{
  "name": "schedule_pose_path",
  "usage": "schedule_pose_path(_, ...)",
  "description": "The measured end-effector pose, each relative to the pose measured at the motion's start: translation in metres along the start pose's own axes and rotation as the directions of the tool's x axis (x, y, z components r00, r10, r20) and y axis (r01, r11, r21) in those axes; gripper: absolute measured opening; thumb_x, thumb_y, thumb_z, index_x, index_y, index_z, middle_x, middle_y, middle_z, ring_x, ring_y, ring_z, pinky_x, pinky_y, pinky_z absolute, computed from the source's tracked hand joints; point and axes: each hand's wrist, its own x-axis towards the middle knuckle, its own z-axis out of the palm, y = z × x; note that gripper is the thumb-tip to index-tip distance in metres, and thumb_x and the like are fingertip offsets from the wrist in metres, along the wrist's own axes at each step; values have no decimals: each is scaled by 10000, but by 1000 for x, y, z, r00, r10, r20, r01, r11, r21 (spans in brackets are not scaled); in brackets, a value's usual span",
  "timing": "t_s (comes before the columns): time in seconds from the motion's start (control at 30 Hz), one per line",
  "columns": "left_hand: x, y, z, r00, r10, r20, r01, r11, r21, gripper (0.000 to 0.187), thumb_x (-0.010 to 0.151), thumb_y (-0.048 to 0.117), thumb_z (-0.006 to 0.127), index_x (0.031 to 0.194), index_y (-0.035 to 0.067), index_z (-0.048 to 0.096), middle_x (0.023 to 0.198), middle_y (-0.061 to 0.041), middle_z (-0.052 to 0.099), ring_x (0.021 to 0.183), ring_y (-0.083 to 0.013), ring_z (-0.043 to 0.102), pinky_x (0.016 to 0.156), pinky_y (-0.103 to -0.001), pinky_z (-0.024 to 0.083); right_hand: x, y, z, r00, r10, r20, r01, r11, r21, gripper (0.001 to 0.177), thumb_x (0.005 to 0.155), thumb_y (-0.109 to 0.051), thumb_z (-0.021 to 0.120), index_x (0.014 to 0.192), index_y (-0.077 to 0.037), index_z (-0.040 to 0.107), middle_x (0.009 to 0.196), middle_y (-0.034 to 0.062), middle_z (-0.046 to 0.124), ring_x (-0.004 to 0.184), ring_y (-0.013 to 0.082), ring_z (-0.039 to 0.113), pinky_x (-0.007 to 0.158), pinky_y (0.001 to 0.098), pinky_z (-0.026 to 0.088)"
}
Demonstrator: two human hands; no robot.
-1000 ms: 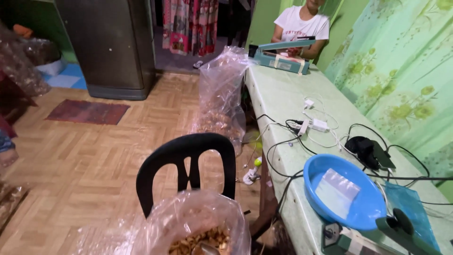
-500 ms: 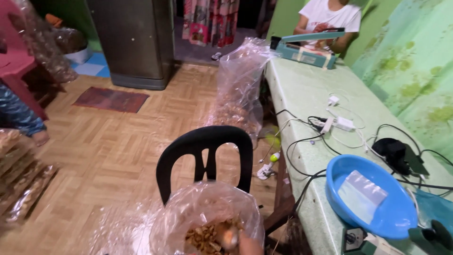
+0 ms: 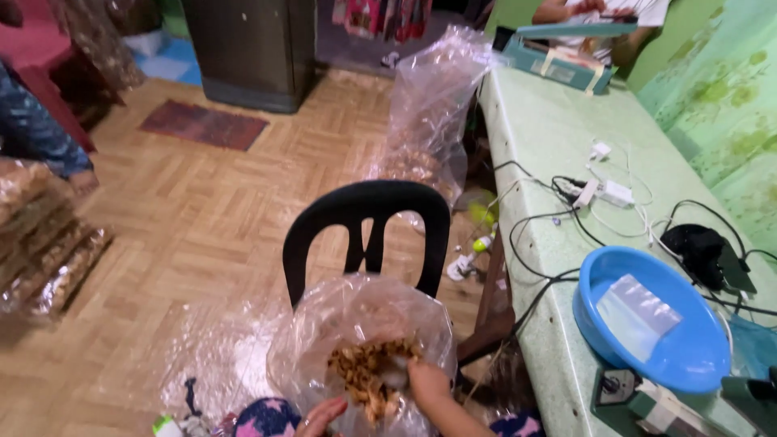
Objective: Manually filling small plastic bags with chicharon and sealing them using a heat sealer.
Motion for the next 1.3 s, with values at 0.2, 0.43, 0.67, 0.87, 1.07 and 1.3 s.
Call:
schedule_pose_path(0.2, 1, 76, -7, 944, -277, -180, 248, 955, -164, 509, 566, 11, 530, 1009, 205, 688, 1074, 52, 676, 876, -22, 657, 648, -131, 479, -4, 20, 19, 982, -174, -72, 177, 983, 40, 219, 757, -142, 470, 922, -105, 610, 854, 165, 620, 882, 324, 586, 967, 451, 339)
schedule_pose_path(0.43, 4, 146, -33, 932, -303, -197, 261, 941, -213, 394, 673, -21, 498, 1032, 92, 615, 1112, -67, 604, 1069, -209, 546, 943, -295, 379, -44, 19, -49, 998, -7, 66, 19, 983, -183, 172, 828, -81, 416, 974, -103, 504, 732, 131, 602, 637, 312, 616, 523, 426, 496)
schedule_pose_path(0.67, -1, 145, -56, 888, -238, -394, 190, 969, -156, 379, 618, -80, 559, 943, 81, 669, 942, -98, 647, 938, -293, 594, 857, -391, 420, -37, 19, -60, 988, -119, -100, 101, 981, -169, 109, 803, -160, 498, 874, -114, 567, 770, 93, 601, 751, 289, 624, 599, 427, 514)
schedule_pose_path(0.87, 2, 159, -79, 859, -287, -424, 237, 957, -169, 368, 622, -70, 567, 918, 113, 684, 941, -61, 656, 897, -244, 615, 786, -325, 458, -29, -8, -65, 976, -162, -143, 148, 983, -104, 115, 835, -159, 480, 916, -117, 550, 767, 96, 576, 769, 291, 617, 626, 419, 519)
schedule_pose_path(1.07, 7, 164, -88, 850, -287, -441, 229, 956, -181, 343, 643, -82, 561, 918, 87, 678, 942, -82, 654, 880, -247, 619, 742, -314, 469, -42, -7, -76, 962, -265, -73, 244, 946, -211, 124, 831, -149, 464, 855, -158, 585, 748, 59, 593, 752, 263, 620, 642, 377, 525)
schedule_pose_path(1.3, 14, 166, -86, 862, -261, -435, 194, 962, -193, 348, 647, -89, 550, 920, 85, 680, 935, -102, 652, 869, -275, 620, 743, -336, 468, -53, -22, -89, 948, -194, 253, 192, 981, 34, 173, 821, -137, 461, 927, -142, 598, 819, 110, 634, 839, 302, 639, 700, 415, 523)
